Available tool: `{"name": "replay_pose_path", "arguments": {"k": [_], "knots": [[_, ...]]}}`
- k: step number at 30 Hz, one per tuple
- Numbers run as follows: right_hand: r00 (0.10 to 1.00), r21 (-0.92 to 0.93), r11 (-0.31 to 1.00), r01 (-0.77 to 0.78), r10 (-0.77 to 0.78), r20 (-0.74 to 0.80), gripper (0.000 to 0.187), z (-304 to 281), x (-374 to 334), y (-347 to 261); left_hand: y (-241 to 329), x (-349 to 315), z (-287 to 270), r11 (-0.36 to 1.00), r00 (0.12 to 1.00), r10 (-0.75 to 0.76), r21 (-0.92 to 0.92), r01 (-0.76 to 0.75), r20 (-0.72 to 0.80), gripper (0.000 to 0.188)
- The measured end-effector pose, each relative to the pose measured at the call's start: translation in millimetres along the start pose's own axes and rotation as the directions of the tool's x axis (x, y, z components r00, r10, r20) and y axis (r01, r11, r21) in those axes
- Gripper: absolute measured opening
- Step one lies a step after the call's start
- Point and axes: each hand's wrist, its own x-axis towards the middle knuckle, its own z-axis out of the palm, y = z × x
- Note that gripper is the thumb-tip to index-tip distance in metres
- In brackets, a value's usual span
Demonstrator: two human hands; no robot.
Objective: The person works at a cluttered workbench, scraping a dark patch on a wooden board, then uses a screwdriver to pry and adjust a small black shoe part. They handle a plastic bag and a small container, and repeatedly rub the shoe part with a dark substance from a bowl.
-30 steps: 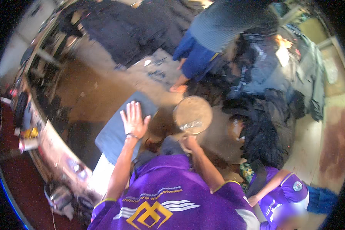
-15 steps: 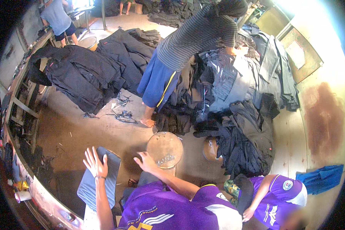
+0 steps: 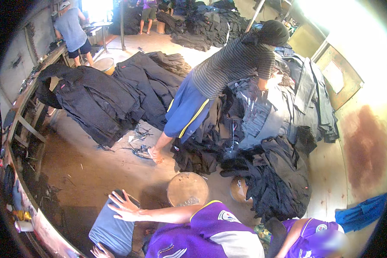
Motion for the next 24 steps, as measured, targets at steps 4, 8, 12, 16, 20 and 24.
{"name": "replay_pose_path", "arguments": {"k": [4,8,12,16,20,24], "knots": [[0.992,-0.006,1.0,0.021,-0.022,-0.127,0.067,14,-1,-1,13,8,-4,0.999,0.999,-0.023,-0.046,0.025,0.045,0.065],[0.997,0.003,1.0,-0.001,0.002,-0.076,0.067,12,-2,0,20,14,-7,0.997,0.998,-0.029,-0.068,0.033,0.061,0.061],[0.996,-0.008,1.0,-0.01,0.009,-0.085,0.065,10,-2,-1,18,17,-6,0.996,0.997,-0.038,-0.079,0.043,0.067,0.058],[0.992,-0.008,1.0,-0.007,0.006,-0.129,0.064,12,-3,0,14,18,-2,0.995,0.996,-0.043,-0.086,0.05,0.081,0.054],[0.992,-0.015,1.0,-0.01,0.008,-0.124,0.063,11,-4,-1,-2,17,-4,0.99,0.991,-0.082,-0.104,0.093,0.103,0.051],[0.988,-0.042,0.999,-0.01,0.004,-0.152,0.061,3,-4,-4,-20,7,-6,0.977,0.967,-0.133,-0.132,0.165,0.219,0.048]]}}
